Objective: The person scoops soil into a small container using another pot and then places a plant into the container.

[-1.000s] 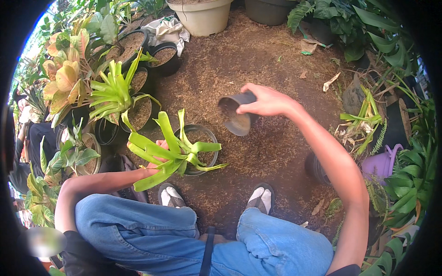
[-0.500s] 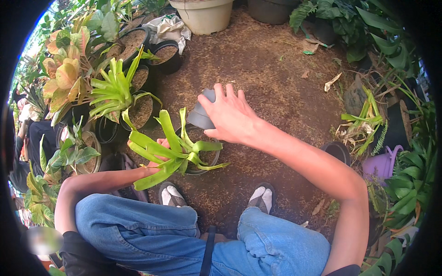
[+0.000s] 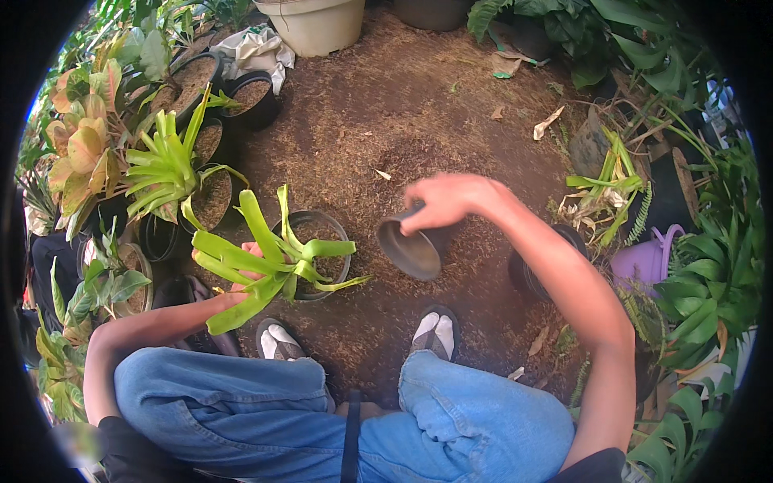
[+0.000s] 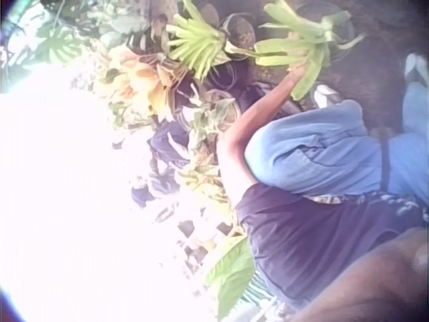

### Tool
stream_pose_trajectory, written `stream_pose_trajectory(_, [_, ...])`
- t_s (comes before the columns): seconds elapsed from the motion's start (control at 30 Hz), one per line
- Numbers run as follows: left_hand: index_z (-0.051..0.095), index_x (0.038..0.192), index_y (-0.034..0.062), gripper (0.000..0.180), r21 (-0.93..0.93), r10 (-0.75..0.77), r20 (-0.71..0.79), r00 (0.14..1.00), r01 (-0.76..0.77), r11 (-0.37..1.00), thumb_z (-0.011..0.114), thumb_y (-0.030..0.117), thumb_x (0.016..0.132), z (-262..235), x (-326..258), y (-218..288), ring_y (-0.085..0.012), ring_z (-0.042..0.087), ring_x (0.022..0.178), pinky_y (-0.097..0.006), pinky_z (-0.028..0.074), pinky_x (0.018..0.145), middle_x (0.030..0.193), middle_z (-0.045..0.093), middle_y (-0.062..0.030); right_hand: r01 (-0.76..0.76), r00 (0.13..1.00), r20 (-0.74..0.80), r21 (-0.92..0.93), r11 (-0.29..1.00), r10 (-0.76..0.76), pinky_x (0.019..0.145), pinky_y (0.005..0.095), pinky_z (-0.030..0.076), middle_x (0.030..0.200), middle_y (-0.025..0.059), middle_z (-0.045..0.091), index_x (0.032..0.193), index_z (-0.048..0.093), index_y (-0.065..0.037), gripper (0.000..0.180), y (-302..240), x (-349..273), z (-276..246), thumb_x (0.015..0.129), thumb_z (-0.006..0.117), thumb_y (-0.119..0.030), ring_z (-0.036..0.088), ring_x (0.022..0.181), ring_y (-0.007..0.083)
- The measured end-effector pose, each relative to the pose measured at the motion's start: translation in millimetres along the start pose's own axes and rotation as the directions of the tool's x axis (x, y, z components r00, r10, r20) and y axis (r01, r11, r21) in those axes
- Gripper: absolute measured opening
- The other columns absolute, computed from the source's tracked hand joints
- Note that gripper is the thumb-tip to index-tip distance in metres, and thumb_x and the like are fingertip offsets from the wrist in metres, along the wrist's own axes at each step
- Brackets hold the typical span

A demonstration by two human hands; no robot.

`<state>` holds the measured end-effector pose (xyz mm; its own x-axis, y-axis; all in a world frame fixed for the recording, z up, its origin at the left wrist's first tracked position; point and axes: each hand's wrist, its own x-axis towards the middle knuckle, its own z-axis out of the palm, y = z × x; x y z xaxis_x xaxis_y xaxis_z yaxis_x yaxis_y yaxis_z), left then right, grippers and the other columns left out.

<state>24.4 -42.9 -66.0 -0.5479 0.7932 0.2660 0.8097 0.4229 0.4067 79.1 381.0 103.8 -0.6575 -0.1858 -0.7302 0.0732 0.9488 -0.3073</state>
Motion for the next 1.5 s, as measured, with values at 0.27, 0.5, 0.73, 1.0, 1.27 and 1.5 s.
stream_pose_trajectory(0.27, [0.063,0.114,0.0161,0.037,-0.024,-0.028,0.016,0.999,0.029,0.999,0.076,0.028,0.081,0,-1,2,-0.0227,0.059,0.102,-0.041,0.038,0.086,0.105,0.06,-0.0029,-0.427,0.719,0.507,-0.217,0.878,0.476,0.077,0.0452,0.061,0.148,0.0211,0.056,0.142,0.061,-0.005,0.085,78,29,81,0.088,0.06,-0.071,0.071,0.1,0.0363])
stream_pose_trajectory(0.5, [0.064,0.111,0.0164,0.032,-0.039,-0.056,0.021,0.998,0.057,0.998,0.075,0.027,0.083,-1,-1,2,-0.0212,0.059,0.101,-0.04,0.038,0.086,0.103,0.061,-0.0014,-0.722,0.636,0.427,0.036,0.691,0.643,0.069,0.0447,0.065,0.146,0.0335,0.05,0.153,0.04,0.001,0.092,112,34,108,0.093,0.051,-0.068,0.073,0.09,0.0373])
stream_pose_trajectory(0.73, [0.064,0.107,0.0167,0.027,-0.05,-0.072,0.023,0.997,0.073,0.996,0.073,0.026,0.084,1,-3,0,-0.0196,0.06,0.1,-0.039,0.037,0.085,0.1,0.062,0.0001,-0.644,0.765,0.44,0.496,0.583,0.47,0.067,0.0453,0.066,0.16,0.0399,0.024,0.158,0.024,0.004,0.091,137,55,111,0.099,0.042,-0.064,0.069,0.104,0.0551])
stream_pose_trajectory(1.0, [0.065,0.104,0.0171,0.021,-0.067,-0.1,0.032,0.995,0.101,0.993,0.072,0.026,0.086,-2,-9,3,-0.0179,0.06,0.098,-0.039,0.037,0.085,0.098,0.063,0.0019,-0.713,0.7,0.559,0.531,0.457,0.444,0.072,0.0408,0.063,0.157,0.0452,0.024,0.166,0.016,-0.013,0.096,158,38,104,0.093,0.051,-0.064,0.069,0.111,0.0503])
stream_pose_trajectory(1.27, [0.066,0.1,0.0174,0.016,-0.085,-0.117,0.033,0.993,0.119,0.989,0.071,0.025,0.087,3,-4,2,-0.0161,0.06,0.097,-0.038,0.037,0.084,0.095,0.064,0.0036,-0.447,0.889,0.424,0.716,0.535,0.176,0.085,0.0408,0.061,0.153,0.0332,0.039,0.15,0.044,-0.017,0.073,191,23,78,0.088,0.071,-0.046,0.07,0.111,0.0389])
stream_pose_trajectory(1.5, [0.064,0.105,0.0166,0.022,-0.077,-0.042,0.013,0.999,0.043,0.996,0.072,0.025,0.086,-7,3,13,-0.0196,0.059,0.1,-0.04,0.037,0.085,0.099,0.062,0.0008,-0.188,0.982,0.159,0.733,0.653,0.105,0.094,0.0438,0.056,0.135,0.0151,0.06,0.143,0.054,-0.015,0.063,103,22,19,0.089,0.072,-0.042,0.064,0.115,0.0282])
